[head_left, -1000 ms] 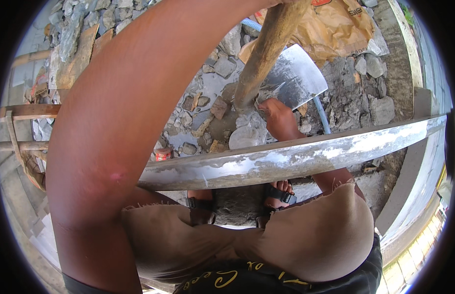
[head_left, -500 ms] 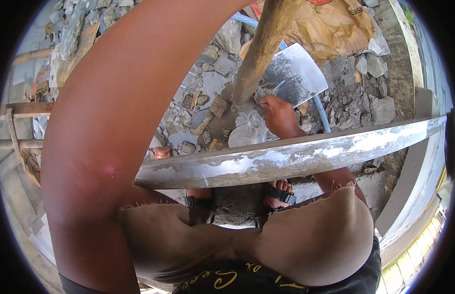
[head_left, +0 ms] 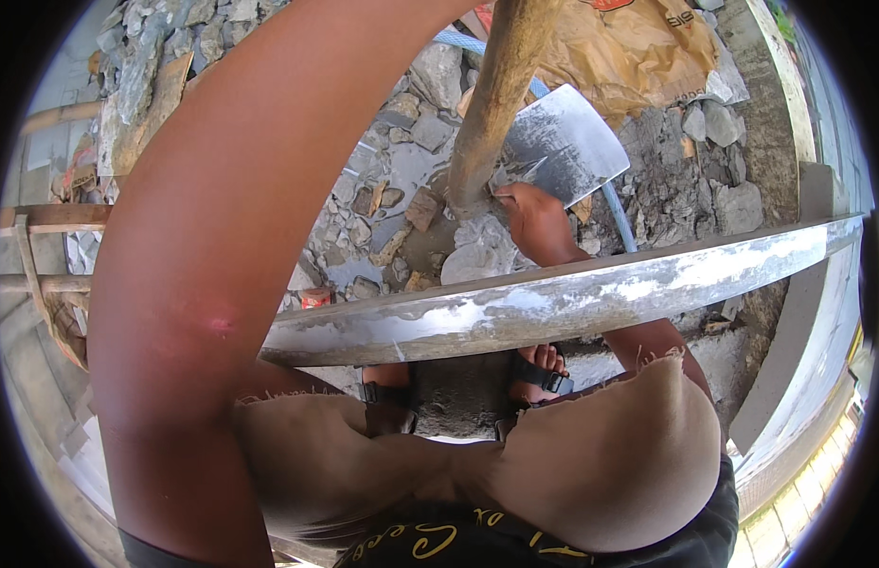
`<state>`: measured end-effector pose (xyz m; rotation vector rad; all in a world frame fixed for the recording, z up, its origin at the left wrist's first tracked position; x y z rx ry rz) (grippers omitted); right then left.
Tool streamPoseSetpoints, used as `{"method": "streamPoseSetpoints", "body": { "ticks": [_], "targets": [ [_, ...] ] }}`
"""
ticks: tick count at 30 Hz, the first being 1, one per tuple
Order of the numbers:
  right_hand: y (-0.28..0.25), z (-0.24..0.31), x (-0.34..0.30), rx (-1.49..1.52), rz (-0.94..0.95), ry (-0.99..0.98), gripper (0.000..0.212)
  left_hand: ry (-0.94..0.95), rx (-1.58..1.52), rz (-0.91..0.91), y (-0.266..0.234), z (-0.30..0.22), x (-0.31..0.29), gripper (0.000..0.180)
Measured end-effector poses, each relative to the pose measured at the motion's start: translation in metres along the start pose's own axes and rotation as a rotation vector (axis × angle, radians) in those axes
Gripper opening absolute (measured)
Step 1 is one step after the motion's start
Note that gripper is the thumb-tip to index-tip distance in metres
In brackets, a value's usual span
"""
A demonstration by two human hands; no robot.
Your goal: The person cleans and scrapes a metal trowel using a wooden handle and water, removing dried concrete residue.
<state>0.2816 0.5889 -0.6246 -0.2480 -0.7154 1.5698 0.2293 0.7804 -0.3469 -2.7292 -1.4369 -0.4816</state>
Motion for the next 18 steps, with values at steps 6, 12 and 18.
{"method": "streamPoseSetpoints", "body": {
  "ticks": [6, 12, 18],
  "targets": [
    [0.009, -0.004, -0.013, -0.017, 0.114, 0.016, 0.019, 0.004, 0.093, -0.100, 0.001, -0.001, -0.003, 0.023],
    [0.015, 0.000, -0.018, -0.056, 0.087, -0.116, 0.020, -0.029, 0.002, -0.041, 0.001, 0.000, -0.011, 0.023],
    [0.005, 0.015, -0.016, -0.021, 0.021, -0.162, 0.025, 0.002, 0.019, -0.030, -0.002, 0.000, -0.012, 0.022]
  ]
}}
Point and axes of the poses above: each hand's wrist, its own x-axis towards the middle knuckle, its own y-axis out of the palm, z = x × y, the point moved 8 cm from there along x, towards the middle knuckle, and after that the axes turned 1 degree about -y, right-handed, at the moved point
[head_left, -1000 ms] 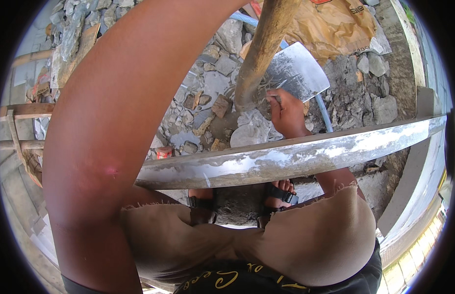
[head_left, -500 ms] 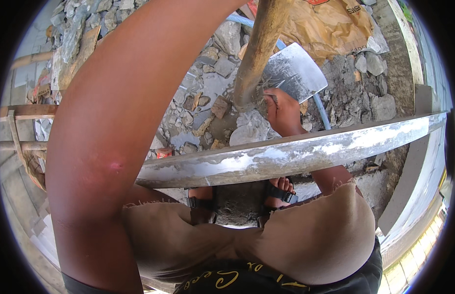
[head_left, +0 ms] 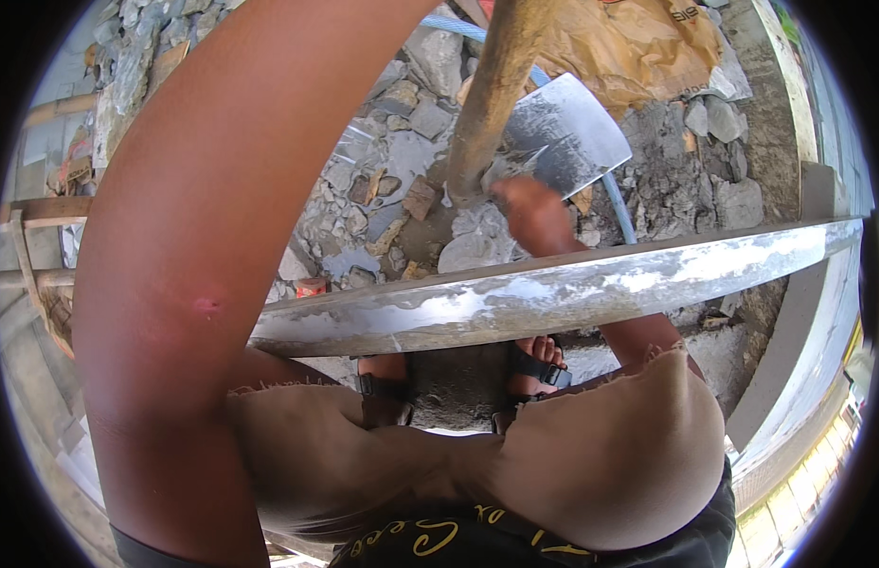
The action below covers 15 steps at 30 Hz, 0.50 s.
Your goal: The person cleans and scrapes a metal trowel using a wooden handle and water, removing dried concrete residue.
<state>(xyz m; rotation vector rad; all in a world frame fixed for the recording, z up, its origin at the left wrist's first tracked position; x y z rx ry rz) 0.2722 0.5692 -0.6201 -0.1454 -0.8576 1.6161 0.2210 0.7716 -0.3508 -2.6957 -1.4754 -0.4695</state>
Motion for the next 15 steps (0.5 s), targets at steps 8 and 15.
{"method": "streamPoseSetpoints", "body": {
  "ticks": [8, 15],
  "targets": [
    [0.001, 0.004, 0.005, -0.052, 0.022, -0.088, 0.027, 0.061, 0.196, -0.297, -0.011, 0.019, 0.016, 0.021],
    [-0.013, 0.009, 0.014, 0.034, -0.077, 0.014, 0.031, -0.019, 0.062, -0.049, -0.005, 0.000, 0.007, 0.019]
  ]
}}
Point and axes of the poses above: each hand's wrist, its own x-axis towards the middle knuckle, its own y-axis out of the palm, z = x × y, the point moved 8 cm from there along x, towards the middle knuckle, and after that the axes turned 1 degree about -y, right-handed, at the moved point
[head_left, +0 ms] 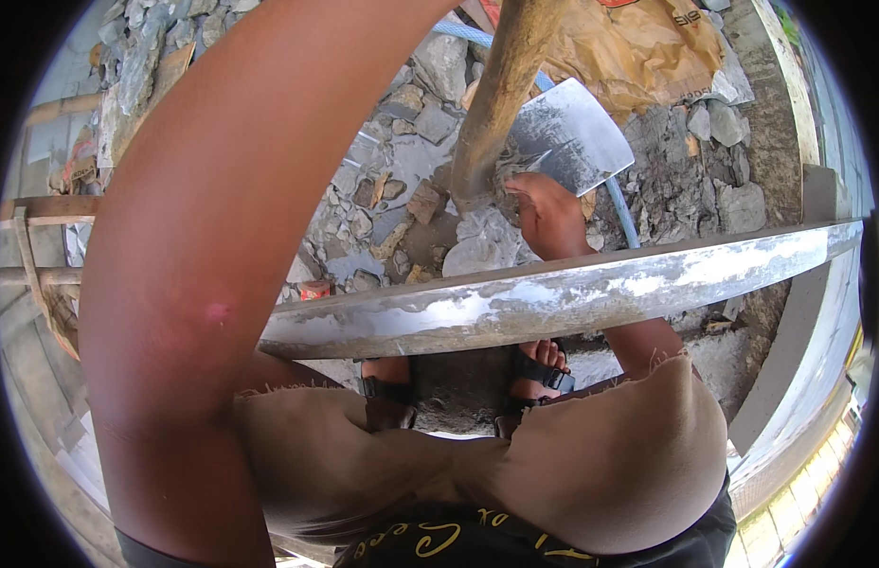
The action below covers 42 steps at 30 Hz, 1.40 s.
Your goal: The person cleans and scrapes a metal trowel using a wooden handle and water, removing dried concrete residue.
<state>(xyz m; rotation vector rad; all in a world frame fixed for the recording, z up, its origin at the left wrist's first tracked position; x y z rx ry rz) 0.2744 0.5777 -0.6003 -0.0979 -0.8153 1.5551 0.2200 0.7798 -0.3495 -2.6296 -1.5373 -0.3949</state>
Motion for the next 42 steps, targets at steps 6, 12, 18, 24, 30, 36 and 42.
{"method": "streamPoseSetpoints", "body": {
  "ticks": [6, 12, 18, 24, 30, 36, 42],
  "targets": [
    [0.000, -0.029, -0.013, -0.073, 0.107, 0.121, 0.014, 0.047, -0.014, 0.026, 0.006, 0.000, 0.003, 0.020],
    [0.004, -0.079, -0.010, 0.415, 0.197, 0.578, 0.021, 0.007, -0.093, 0.079, 0.008, 0.000, 0.003, 0.020],
    [0.020, -0.081, 0.000, 0.739, 0.394, 0.724, 0.050, -0.002, -0.049, 0.000, 0.005, 0.005, 0.003, 0.020],
    [0.023, -0.084, 0.015, 0.556, 0.416, 0.905, 0.047, 0.000, -0.049, 0.014, 0.003, 0.003, 0.004, 0.018],
    [0.016, -0.085, 0.015, 0.416, 0.307, 0.849, 0.046, 0.046, -0.047, 0.040, 0.003, 0.005, 0.006, 0.017],
    [0.017, -0.083, 0.016, 0.161, 0.221, 0.663, 0.057, -0.002, -0.159, 0.122, 0.009, 0.001, -0.003, 0.017],
    [0.016, -0.070, 0.021, 0.029, 0.301, 0.662, 0.062, 0.028, -0.059, 0.061, 0.007, 0.001, 0.003, 0.017]
  ]
}}
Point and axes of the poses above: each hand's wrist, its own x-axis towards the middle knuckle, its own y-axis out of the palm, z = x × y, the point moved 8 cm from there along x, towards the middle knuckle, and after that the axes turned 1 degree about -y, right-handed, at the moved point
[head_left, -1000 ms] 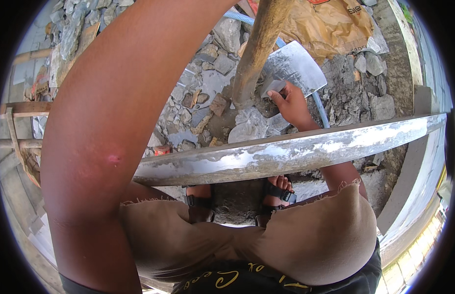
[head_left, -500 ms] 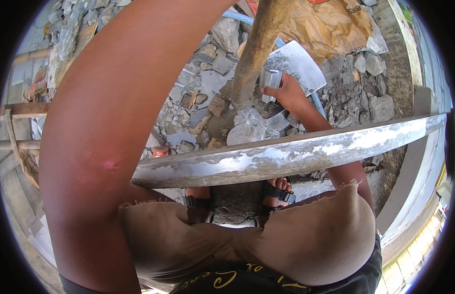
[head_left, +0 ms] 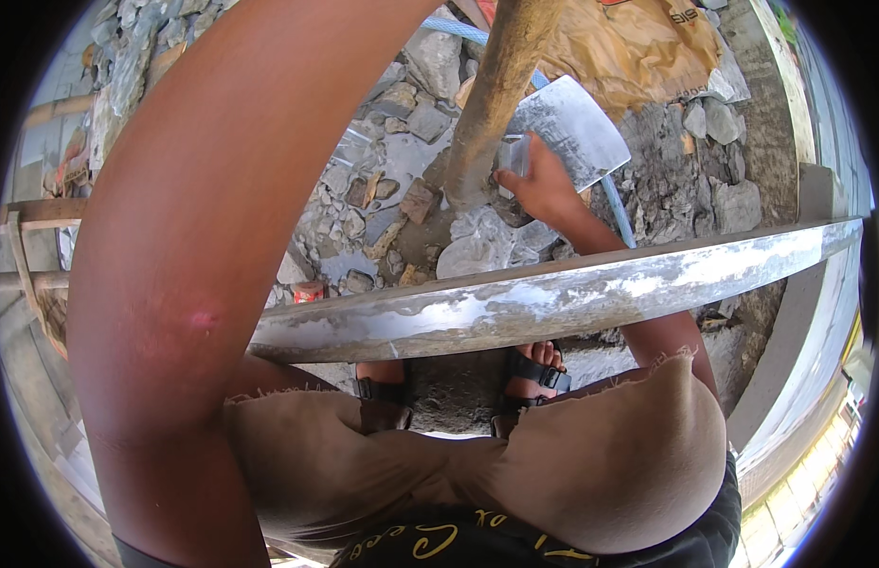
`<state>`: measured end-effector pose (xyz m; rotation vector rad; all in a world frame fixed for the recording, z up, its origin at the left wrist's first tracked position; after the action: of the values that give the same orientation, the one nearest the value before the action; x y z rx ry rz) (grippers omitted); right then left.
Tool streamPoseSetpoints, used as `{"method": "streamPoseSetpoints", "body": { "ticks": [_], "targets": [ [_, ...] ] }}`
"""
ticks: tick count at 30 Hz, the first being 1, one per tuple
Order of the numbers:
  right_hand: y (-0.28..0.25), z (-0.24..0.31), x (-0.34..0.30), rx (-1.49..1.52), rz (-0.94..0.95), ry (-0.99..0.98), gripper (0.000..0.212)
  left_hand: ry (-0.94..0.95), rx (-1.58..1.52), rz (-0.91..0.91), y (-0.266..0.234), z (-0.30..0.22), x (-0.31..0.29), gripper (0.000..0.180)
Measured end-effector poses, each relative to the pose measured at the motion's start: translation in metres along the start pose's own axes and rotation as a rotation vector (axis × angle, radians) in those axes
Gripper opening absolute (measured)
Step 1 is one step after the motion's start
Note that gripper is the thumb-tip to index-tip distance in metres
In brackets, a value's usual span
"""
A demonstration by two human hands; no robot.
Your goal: The person cleans and scrapes a metal trowel using a wooden handle and water, removing dried concrete residue.
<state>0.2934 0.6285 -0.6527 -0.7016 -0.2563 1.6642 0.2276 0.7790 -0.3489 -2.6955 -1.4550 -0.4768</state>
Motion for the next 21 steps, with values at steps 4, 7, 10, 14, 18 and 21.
{"method": "streamPoseSetpoints", "body": {
  "ticks": [4, 7, 10, 14, 18, 21],
  "targets": [
    [0.000, 0.002, -0.009, -0.005, 0.089, 0.098, 0.061, 0.002, -0.015, 0.039, -0.003, -0.003, -0.007, 0.018],
    [-0.007, 0.001, -0.020, 0.006, 0.024, 0.090, 0.060, -0.019, 0.025, -0.067, -0.009, 0.001, -0.007, 0.018],
    [0.010, 0.000, -0.037, 0.036, 0.131, 0.092, 0.058, 0.061, -0.037, 0.048, -0.008, -0.002, -0.006, 0.019],
    [-0.005, -0.008, -0.020, 0.221, -0.048, 0.067, 0.056, 0.141, 0.018, 0.097, 0.001, -0.006, -0.008, 0.020],
    [-0.006, -0.019, 0.013, 0.290, -0.006, 0.014, 0.049, 0.000, 0.016, 0.004, -0.003, 0.003, 0.000, 0.022],
    [0.016, -0.033, 0.009, 0.304, 0.122, 0.009, 0.048, 0.043, 0.029, 0.043, -0.001, 0.002, -0.004, 0.023]
  ]
}}
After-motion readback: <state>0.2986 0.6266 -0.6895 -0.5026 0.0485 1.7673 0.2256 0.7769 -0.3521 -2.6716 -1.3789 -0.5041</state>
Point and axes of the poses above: each hand's wrist, its own x-axis towards the middle knuckle, its own y-axis out of the palm, z = x × y, the point moved 8 cm from there along x, towards the middle knuckle, and after that the axes turned 1 degree about -y, right-handed, at the moved point
